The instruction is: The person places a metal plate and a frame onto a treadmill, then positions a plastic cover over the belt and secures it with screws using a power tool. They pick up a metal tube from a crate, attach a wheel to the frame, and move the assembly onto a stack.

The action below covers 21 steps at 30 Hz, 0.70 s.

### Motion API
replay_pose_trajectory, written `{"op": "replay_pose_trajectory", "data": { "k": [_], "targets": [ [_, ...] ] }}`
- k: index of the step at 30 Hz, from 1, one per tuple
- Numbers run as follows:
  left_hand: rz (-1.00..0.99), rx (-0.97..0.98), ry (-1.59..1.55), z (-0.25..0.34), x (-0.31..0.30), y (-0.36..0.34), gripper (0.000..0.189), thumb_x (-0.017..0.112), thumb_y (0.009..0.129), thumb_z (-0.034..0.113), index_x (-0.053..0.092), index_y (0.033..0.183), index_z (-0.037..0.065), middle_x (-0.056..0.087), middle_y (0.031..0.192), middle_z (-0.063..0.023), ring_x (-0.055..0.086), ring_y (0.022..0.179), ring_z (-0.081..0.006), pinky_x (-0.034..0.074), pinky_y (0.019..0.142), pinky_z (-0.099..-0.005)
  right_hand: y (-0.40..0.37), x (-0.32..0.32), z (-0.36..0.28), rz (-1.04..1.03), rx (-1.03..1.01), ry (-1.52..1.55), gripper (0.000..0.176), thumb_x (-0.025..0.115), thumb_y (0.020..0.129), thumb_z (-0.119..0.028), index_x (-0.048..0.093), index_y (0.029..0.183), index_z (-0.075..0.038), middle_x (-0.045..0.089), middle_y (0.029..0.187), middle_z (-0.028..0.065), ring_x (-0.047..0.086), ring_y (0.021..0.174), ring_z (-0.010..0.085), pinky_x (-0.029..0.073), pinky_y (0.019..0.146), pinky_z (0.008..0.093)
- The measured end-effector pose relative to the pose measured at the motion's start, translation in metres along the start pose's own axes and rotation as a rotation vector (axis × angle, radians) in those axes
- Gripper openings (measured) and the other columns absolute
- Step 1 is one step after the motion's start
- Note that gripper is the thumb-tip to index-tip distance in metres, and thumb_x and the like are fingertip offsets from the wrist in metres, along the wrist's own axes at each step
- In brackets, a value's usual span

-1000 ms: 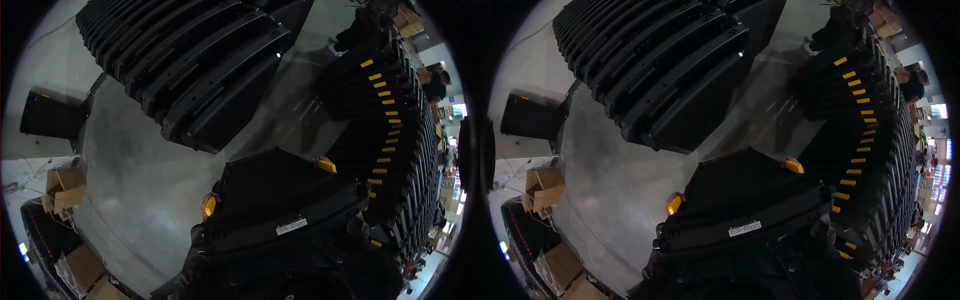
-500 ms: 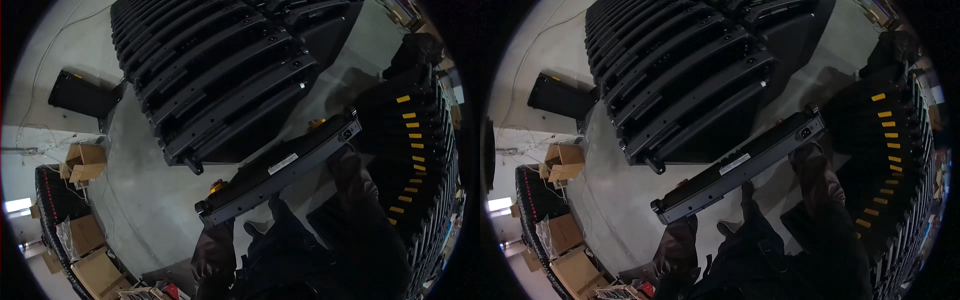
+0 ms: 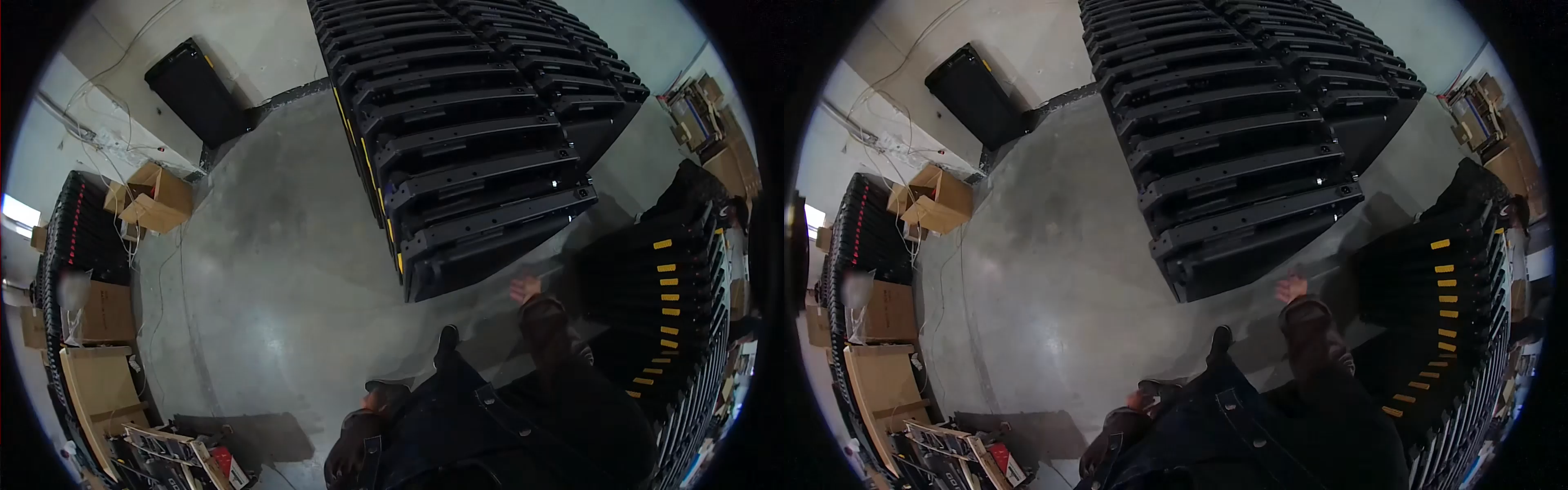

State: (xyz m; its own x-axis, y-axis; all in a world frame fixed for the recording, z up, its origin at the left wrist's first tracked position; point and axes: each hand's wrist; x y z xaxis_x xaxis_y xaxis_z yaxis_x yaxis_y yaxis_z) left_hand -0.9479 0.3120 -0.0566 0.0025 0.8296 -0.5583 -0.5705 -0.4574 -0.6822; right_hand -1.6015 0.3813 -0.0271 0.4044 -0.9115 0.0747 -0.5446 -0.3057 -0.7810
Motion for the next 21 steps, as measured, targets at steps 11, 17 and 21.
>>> {"op": "replay_pose_trajectory", "data": {
  "k": [11, 17, 21],
  "targets": [
    [0.529, -0.446, -1.839, -0.211, -0.070, -0.143, 0.023, 0.059, 0.099, 0.027, 0.066, 0.112, 0.010, 0.070, 0.090, -0.0099, 0.067, 0.075, -0.0210, 0.049, 0.057, -0.0319, -0.141, 0.204, 0.308, -0.535, 0.312, -0.620, 0.024, 0.060, 0.099, -0.025, 0.069, 0.113, -0.008, 0.069, 0.103, 0.0043, 0.065, 0.089, 0.0213, 0.054, 0.079, 0.0363],
    [0.820, -0.695, -1.925, -0.325, -0.047, -0.180, 0.010, 0.058, 0.094, 0.017, 0.061, 0.092, 0.007, 0.064, 0.073, -0.0060, 0.058, 0.056, -0.0174, 0.041, 0.047, -0.0324, -0.090, 0.365, 0.259, -0.937, 0.496, -0.924, 0.018, 0.060, 0.099, -0.030, 0.059, 0.105, -0.013, 0.060, 0.081, 0.0059, 0.059, 0.068, 0.0217, 0.049, 0.056, 0.0362],
    [0.950, -0.934, -1.933, -0.353, -0.013, -0.209, 0.018, 0.059, 0.094, 0.017, 0.063, 0.092, 0.000, 0.067, 0.077, -0.0094, 0.063, 0.062, -0.0235, 0.049, 0.054, -0.0390, -0.032, 0.530, 0.239, -1.100, 0.664, -1.087, 0.021, 0.061, 0.098, -0.031, 0.057, 0.106, -0.013, 0.060, 0.084, 0.0069, 0.060, 0.070, 0.0220, 0.048, 0.053, 0.0365]
  ]
}}
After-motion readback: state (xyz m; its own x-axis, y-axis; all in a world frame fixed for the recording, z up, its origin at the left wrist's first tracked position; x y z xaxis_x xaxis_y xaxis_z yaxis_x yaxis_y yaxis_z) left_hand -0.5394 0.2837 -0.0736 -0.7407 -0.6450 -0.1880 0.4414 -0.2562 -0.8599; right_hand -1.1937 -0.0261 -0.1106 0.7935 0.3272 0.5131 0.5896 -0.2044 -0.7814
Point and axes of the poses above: each hand's wrist, its own y-axis towards the middle knuckle, its own x-axis out of the palm, z = x × y
